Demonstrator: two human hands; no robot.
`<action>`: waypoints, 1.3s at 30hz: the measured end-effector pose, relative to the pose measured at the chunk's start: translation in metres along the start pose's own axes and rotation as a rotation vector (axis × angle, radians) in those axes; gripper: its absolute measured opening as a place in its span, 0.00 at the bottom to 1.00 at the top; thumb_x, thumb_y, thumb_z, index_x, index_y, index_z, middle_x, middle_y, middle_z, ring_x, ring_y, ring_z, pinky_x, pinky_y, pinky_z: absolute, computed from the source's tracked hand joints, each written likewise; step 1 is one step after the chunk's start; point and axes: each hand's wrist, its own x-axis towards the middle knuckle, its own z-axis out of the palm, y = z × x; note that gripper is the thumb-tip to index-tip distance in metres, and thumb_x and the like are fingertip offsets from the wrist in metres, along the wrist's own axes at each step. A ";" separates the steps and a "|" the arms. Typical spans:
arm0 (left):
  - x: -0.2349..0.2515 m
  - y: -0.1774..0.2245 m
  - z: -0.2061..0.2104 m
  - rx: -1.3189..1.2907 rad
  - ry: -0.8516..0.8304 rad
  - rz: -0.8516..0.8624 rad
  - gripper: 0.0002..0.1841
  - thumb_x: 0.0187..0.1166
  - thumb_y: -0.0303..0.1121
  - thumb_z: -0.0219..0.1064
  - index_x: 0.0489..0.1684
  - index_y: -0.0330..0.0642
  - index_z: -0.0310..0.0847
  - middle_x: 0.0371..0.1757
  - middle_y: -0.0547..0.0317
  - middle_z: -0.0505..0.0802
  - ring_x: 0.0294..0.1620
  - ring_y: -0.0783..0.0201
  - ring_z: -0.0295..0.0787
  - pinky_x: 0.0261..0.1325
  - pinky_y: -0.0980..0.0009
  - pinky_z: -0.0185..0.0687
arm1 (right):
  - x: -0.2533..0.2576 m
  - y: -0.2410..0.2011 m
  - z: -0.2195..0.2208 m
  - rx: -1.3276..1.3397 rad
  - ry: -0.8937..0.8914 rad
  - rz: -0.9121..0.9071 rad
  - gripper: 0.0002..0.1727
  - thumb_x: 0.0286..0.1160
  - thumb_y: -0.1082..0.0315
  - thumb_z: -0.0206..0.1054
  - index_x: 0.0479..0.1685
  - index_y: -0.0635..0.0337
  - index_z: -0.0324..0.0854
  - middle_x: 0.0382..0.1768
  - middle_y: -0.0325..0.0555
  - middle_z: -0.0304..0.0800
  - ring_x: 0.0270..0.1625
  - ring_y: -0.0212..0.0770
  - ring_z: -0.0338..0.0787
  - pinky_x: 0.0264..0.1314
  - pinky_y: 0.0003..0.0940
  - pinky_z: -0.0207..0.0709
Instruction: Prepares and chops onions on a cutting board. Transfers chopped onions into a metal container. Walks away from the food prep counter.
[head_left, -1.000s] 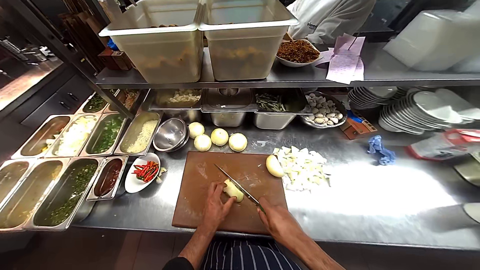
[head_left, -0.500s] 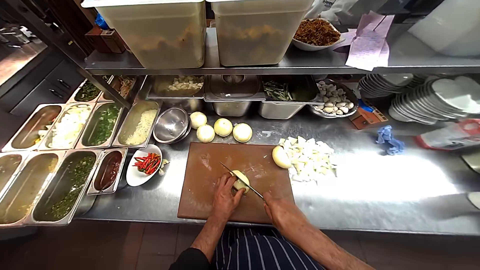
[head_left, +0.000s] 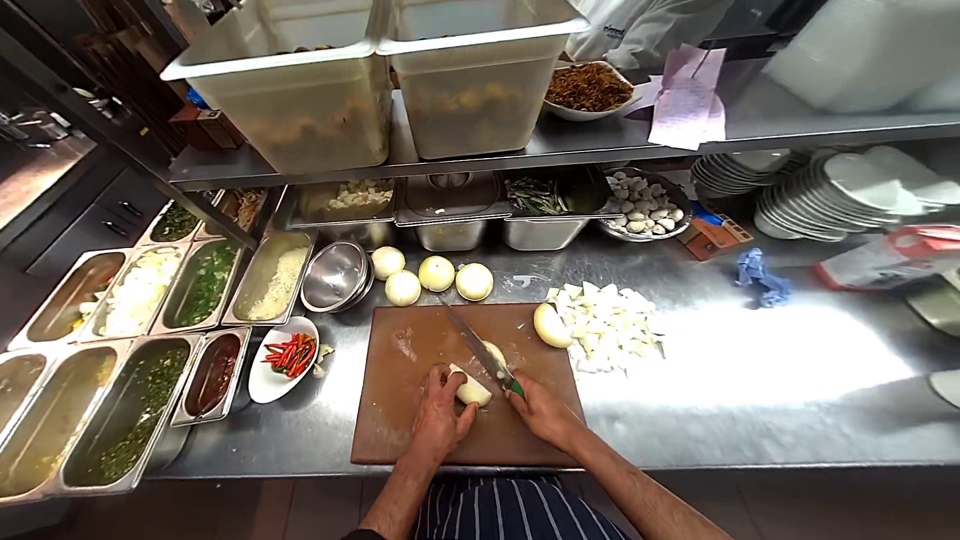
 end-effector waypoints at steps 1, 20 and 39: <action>-0.003 -0.003 -0.004 -0.027 -0.011 0.007 0.24 0.67 0.51 0.77 0.59 0.50 0.86 0.77 0.44 0.77 0.73 0.53 0.81 0.70 0.60 0.85 | -0.005 0.001 -0.002 0.016 0.049 0.018 0.21 0.88 0.50 0.54 0.66 0.55 0.76 0.43 0.55 0.90 0.49 0.55 0.92 0.55 0.58 0.83; 0.005 -0.012 -0.013 -0.110 -0.071 -0.026 0.28 0.59 0.58 0.82 0.57 0.55 0.89 0.72 0.53 0.81 0.70 0.63 0.81 0.69 0.66 0.85 | 0.016 -0.030 0.036 0.154 0.062 -0.192 0.21 0.88 0.48 0.52 0.62 0.55 0.76 0.37 0.49 0.87 0.41 0.48 0.90 0.48 0.50 0.84; 0.010 -0.023 -0.046 0.445 -0.422 0.338 0.19 0.77 0.46 0.68 0.66 0.59 0.86 0.76 0.56 0.84 0.87 0.45 0.66 0.90 0.26 0.29 | -0.023 -0.020 0.000 -0.053 0.075 -0.151 0.25 0.89 0.43 0.49 0.61 0.54 0.79 0.35 0.50 0.88 0.41 0.52 0.91 0.49 0.55 0.84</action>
